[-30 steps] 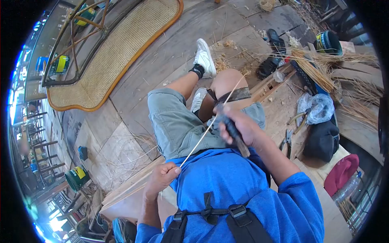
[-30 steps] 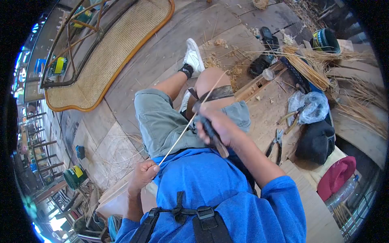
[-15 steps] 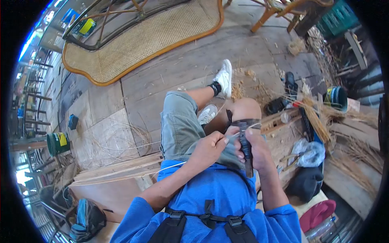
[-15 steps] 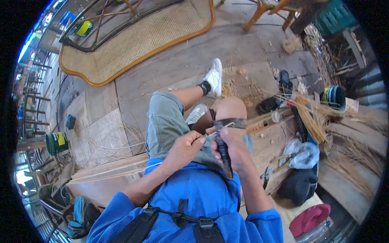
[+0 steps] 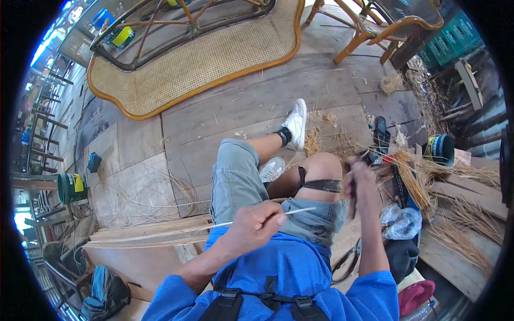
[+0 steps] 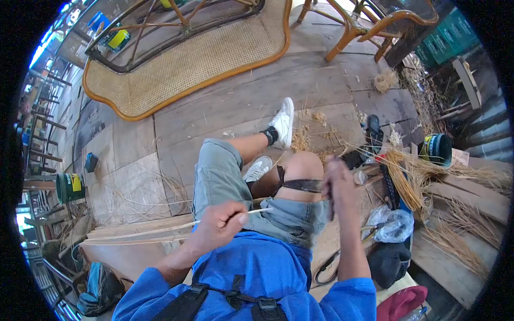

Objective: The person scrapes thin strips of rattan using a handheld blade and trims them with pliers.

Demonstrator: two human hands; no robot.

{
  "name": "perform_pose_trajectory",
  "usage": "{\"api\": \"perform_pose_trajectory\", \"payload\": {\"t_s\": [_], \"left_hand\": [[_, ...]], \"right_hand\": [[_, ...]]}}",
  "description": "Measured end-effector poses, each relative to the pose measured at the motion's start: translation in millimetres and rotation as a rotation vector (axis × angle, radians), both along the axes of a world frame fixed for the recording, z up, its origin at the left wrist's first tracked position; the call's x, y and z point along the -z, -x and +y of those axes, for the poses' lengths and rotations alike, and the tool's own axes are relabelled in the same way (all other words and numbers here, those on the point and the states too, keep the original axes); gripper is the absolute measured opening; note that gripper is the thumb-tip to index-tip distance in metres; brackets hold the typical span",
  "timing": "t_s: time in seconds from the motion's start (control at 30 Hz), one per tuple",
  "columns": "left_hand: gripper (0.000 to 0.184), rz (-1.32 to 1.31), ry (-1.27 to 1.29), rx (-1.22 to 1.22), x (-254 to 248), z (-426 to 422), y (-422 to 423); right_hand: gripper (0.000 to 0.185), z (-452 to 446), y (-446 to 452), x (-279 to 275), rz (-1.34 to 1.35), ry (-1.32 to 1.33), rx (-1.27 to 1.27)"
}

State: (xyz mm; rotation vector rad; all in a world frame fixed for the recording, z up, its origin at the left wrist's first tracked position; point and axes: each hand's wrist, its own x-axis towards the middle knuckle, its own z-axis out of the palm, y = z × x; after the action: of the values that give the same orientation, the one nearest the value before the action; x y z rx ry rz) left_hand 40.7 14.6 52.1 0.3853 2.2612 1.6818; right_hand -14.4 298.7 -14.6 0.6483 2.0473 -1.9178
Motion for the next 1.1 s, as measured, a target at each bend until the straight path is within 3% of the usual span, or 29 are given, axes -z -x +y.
{"api": "perform_pose_trajectory", "payload": {"t_s": [0.03,0.1,0.13,0.2,0.23,0.27,0.33,0.37,0.43,0.53,0.6,0.67,0.77,0.97,1.1], "left_hand": [[0.020,0.105,-0.002,0.057,-2,0,5],[0.024,0.283,-0.105,0.235,-6,20,13],[0.027,0.365,-0.154,0.324,-8,34,14],[0.032,0.442,-0.348,0.343,-11,65,8],[0.031,0.427,-0.290,0.418,-10,69,4],[0.030,0.410,-0.230,0.491,-9,72,-1],[0.029,0.364,-0.111,0.644,-8,74,-9],[0.026,0.348,-0.142,0.609,-8,73,-11],[0.025,0.315,-0.209,0.536,-9,67,-12],[0.033,0.594,-0.013,0.167,0,59,-2],[0.033,0.366,0.104,-0.006,-1,54,2],[0.030,0.039,0.092,-0.086,2,48,4],[0.023,-0.184,-0.004,-0.095,6,42,10],[0.016,-0.011,0.005,-0.074,58,25,12],[0.019,-0.107,0.112,-0.079,99,14,17]], "right_hand": [[0.023,-10,-5,2,-0.045,0.097,-0.043],[0.029,-51,-18,4,-0.291,0.269,-0.466],[0.030,-73,-30,19,-0.085,0.291,-0.621],[0.029,-102,-33,25,-0.135,0.543,-0.790],[0.027,-111,-29,12,-0.400,0.769,-0.791],[0.025,-116,-27,0,-0.672,0.989,-0.776],[0.023,-119,-26,-16,-0.497,0.897,-0.697],[0.023,-119,-25,-19,-0.410,0.849,-0.654],[0.015,-114,-21,-11,-0.301,0.810,-0.298],[0.011,-98,-11,-13,0.034,0.641,0.107],[0.011,-89,-7,-23,0.234,0.604,0.235],[0.011,-88,-6,-29,0.340,0.546,0.254],[0.014,-89,-9,-40,0.409,0.542,0.262],[0.019,-72,-1,-50,0.355,0.541,0.336],[0.020,-46,17,-64,0.355,0.371,0.425]]}}
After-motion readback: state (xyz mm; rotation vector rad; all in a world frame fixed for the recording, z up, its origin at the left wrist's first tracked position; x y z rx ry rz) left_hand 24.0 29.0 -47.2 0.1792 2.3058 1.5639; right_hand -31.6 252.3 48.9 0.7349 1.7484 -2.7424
